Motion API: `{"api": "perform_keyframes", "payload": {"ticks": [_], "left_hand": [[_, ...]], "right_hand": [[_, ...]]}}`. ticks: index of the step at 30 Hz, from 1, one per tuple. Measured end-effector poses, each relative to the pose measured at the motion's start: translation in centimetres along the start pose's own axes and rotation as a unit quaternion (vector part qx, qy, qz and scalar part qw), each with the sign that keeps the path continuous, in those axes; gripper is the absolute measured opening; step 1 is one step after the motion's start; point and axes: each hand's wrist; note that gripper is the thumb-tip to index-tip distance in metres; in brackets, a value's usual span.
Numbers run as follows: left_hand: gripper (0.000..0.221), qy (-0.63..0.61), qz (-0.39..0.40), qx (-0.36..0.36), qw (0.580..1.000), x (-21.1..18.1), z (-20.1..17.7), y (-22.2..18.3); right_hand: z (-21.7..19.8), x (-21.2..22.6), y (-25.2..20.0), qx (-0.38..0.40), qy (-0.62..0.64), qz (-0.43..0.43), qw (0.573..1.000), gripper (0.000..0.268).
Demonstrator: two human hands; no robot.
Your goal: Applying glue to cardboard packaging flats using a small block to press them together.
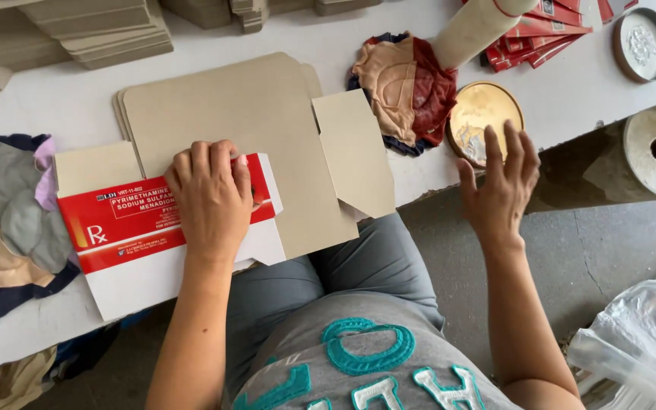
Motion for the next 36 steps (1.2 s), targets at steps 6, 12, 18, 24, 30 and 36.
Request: {"api": "perform_keyframes", "payload": {"ticks": [6,12,18,24,30,36], "left_hand": [[0.014,-0.014,0.006,-0.010,1.000,0.1,0.2,-0.3],[0.016,-0.015,0.014,-0.013,1.000,0.0,0.5,0.0],[0.019,0.000,-0.009,-0.021,1.000,0.4,0.1,-0.3],[0.022,-0.003,-0.001,-0.023,1.000,0.8,1.1,-0.3],[0.022,-0.019,0.008,-0.032,0.999,0.6,0.9,-0.3],[0.020,-0.011,0.014,-0.047,0.999,0.9,1.6,-0.2]], "right_hand": [[0.1,-1.4,-1.1,0.060,-0.085,0.059,0.993,0.051],[-0.9,0.8,-0.4,0.040,-0.086,0.059,0.994,0.046],[-1.8,12.1,3.5,-0.023,0.284,0.029,0.958,0.038],[-1.4,22.1,7.1,0.126,0.400,-0.186,0.889,0.046],[-0.4,23.9,8.1,0.105,0.272,-0.212,0.933,0.040],[-0.2,24.1,8.2,0.102,0.229,-0.216,0.944,0.041]]}}
Point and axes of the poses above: each hand's wrist, its own y-axis towards the middle knuckle, its own z-axis out of the palm, x = y × z, and after that the axes turned 13 degrees about x, right-handed
